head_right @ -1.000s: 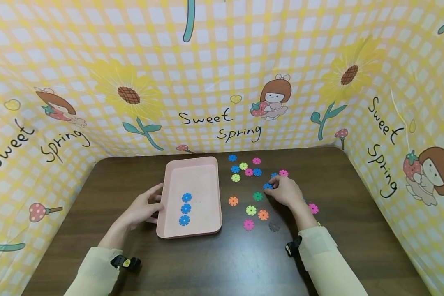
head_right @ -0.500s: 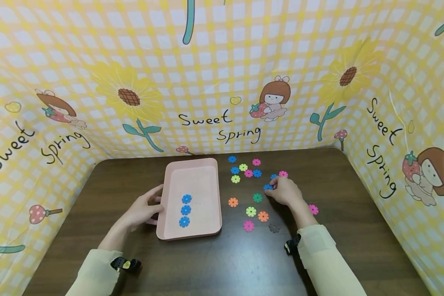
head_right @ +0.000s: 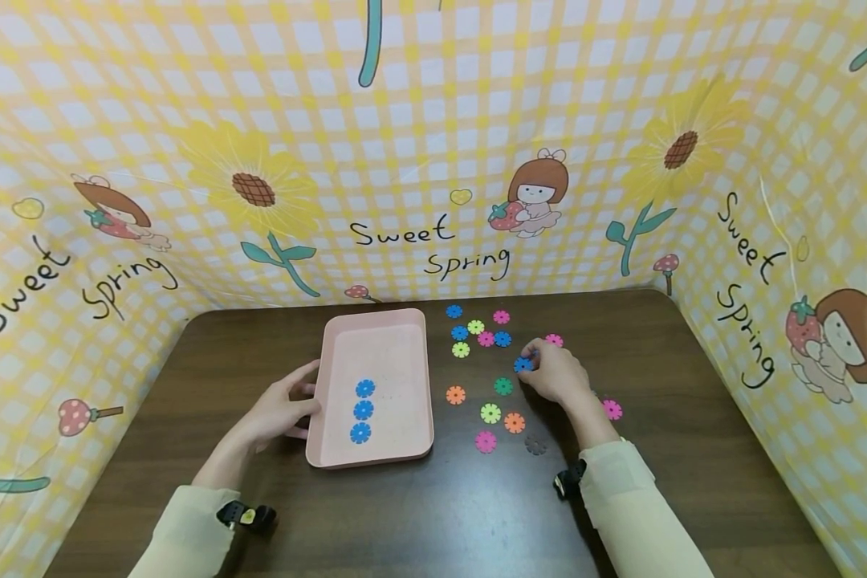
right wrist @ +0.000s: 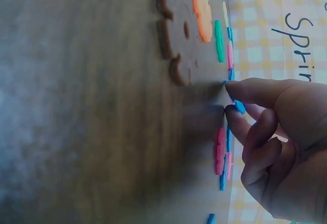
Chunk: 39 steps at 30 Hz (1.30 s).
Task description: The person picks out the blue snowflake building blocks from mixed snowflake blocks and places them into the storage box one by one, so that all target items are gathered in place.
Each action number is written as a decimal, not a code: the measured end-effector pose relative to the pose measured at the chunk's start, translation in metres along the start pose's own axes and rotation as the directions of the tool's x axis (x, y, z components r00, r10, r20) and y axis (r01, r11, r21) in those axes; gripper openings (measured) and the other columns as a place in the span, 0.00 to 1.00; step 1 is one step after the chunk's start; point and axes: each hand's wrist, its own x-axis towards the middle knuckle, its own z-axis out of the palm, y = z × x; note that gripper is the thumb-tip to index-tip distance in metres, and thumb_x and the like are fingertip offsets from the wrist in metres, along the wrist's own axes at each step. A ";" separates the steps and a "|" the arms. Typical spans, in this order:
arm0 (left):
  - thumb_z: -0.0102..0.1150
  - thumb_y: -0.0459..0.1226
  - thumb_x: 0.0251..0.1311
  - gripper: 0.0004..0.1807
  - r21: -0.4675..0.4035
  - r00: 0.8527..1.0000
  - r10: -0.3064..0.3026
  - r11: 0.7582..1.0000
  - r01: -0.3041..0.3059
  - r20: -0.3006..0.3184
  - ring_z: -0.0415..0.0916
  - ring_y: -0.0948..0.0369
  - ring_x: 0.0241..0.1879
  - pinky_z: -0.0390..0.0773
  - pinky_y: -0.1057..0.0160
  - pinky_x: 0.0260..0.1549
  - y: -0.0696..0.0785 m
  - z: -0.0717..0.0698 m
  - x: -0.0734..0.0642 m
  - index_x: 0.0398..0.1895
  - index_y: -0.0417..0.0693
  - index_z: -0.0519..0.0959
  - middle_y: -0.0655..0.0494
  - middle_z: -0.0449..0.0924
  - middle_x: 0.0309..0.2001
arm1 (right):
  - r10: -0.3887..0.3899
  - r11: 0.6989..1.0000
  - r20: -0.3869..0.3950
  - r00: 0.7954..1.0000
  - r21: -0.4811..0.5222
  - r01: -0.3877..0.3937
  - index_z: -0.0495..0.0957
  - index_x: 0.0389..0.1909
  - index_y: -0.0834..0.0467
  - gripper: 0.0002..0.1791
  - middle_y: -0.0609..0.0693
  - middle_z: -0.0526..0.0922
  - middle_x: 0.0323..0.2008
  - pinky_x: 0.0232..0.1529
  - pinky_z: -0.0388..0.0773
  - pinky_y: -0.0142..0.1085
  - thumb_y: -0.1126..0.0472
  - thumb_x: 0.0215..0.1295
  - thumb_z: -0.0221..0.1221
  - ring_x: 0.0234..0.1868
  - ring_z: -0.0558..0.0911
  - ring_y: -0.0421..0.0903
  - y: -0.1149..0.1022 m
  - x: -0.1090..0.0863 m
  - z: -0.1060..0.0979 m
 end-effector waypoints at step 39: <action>0.57 0.29 0.64 0.45 -0.011 1.000 0.007 1.000 -0.007 0.003 0.83 0.51 0.40 0.88 0.49 0.30 -0.001 0.000 0.000 0.84 0.56 0.55 0.35 0.69 0.62 | -0.287 0.921 -0.031 0.957 0.267 0.285 0.83 0.57 0.51 0.17 0.49 0.84 0.43 0.21 0.73 0.37 0.55 0.69 0.68 0.19 0.72 0.44 -0.098 0.001 0.053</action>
